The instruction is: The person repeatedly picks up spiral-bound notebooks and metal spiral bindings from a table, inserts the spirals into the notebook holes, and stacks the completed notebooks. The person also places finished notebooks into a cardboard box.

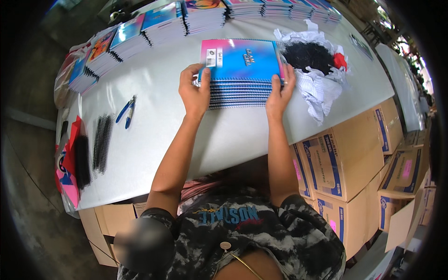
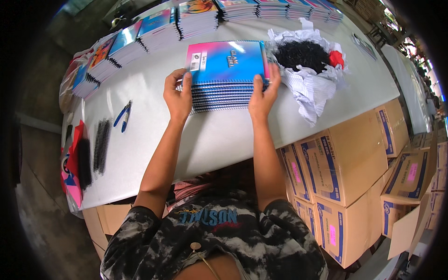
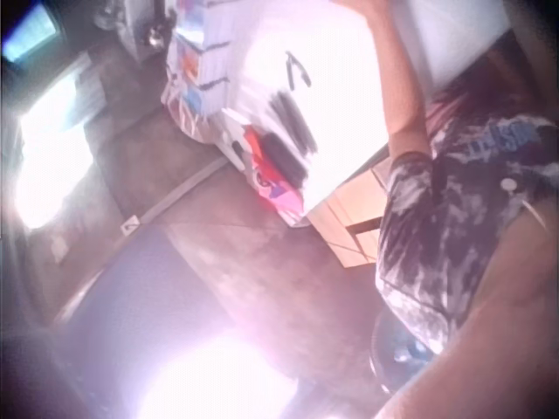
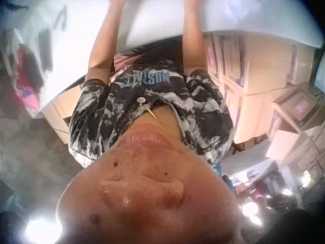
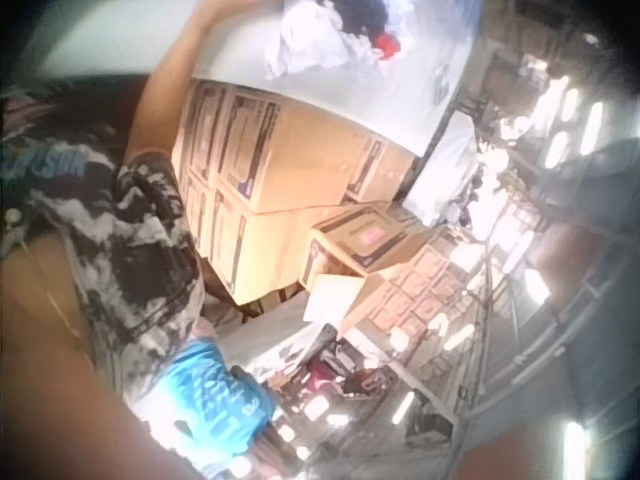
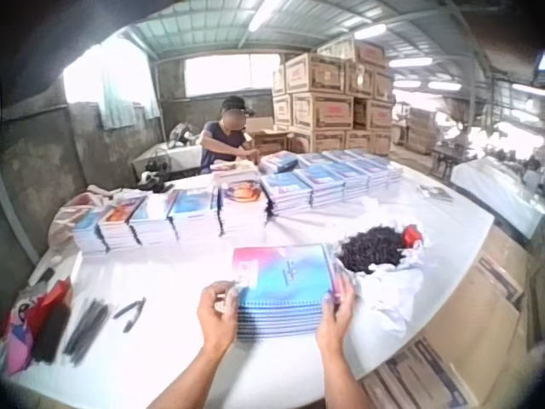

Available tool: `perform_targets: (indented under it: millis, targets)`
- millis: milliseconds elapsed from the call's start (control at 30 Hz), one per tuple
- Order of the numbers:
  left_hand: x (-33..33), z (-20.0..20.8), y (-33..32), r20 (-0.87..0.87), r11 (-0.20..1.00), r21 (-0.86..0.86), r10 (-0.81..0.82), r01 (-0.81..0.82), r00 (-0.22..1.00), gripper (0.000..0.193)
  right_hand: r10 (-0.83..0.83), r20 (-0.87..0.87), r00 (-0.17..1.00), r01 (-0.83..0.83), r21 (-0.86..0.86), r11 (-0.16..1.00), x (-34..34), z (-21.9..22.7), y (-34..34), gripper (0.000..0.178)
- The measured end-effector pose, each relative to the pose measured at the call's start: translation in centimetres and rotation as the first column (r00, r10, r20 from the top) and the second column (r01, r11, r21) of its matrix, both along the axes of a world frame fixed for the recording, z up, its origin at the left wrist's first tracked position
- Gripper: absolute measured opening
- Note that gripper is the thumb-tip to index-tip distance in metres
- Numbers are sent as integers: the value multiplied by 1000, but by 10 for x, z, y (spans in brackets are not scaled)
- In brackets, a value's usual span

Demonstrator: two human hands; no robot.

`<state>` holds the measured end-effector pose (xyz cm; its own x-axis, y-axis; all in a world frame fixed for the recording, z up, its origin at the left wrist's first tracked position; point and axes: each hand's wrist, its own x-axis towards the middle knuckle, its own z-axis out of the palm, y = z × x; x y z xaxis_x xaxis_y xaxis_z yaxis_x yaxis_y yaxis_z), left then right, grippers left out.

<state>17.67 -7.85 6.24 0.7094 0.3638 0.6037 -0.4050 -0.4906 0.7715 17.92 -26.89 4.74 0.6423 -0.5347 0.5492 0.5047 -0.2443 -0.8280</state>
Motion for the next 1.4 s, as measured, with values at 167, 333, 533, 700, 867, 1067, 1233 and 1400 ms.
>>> perform_targets:
  millis: [167, 333, 533, 700, 867, 1067, 1233, 1400]
  targets:
    - [0, 1, -16, -16, 986, -163, 44, -46, 999, 17, -54, 50, 997, 53, 26, 998, 3, -10, -1, 31]
    - [2, -13, -12, -27, 978, -188, 91, -94, 996, 18, -98, 15, 995, 98, -11, 995, 0, -10, -2, 30]
    - [1, 1, -19, -38, 959, -283, 13, -23, 999, 24, -104, 99, 990, 109, -44, 993, 11, -12, -4, 30]
    - [5, -3, -16, 22, 967, -246, 75, -67, 997, 26, -53, 71, 996, 59, -72, 996, 8, -11, -4, 30]
    - [6, 2, -11, 7, 948, -311, 72, -66, 997, 23, -35, 25, 999, 37, -49, 998, 2, -8, -2, 33]
    - [6, 3, -14, 56, 945, -318, 92, -70, 994, 26, -77, 44, 996, 82, -117, 990, 5, -9, -1, 31]
    - [3, 12, -11, -99, 943, -298, 126, -150, 987, 24, -71, 46, 996, 76, -117, 990, 8, -19, -8, 30]
    - [-23, 33, 16, 187, 963, -222, 194, -151, 963, 29, -36, 152, 988, 73, -252, 965, 4, -20, -3, 36]
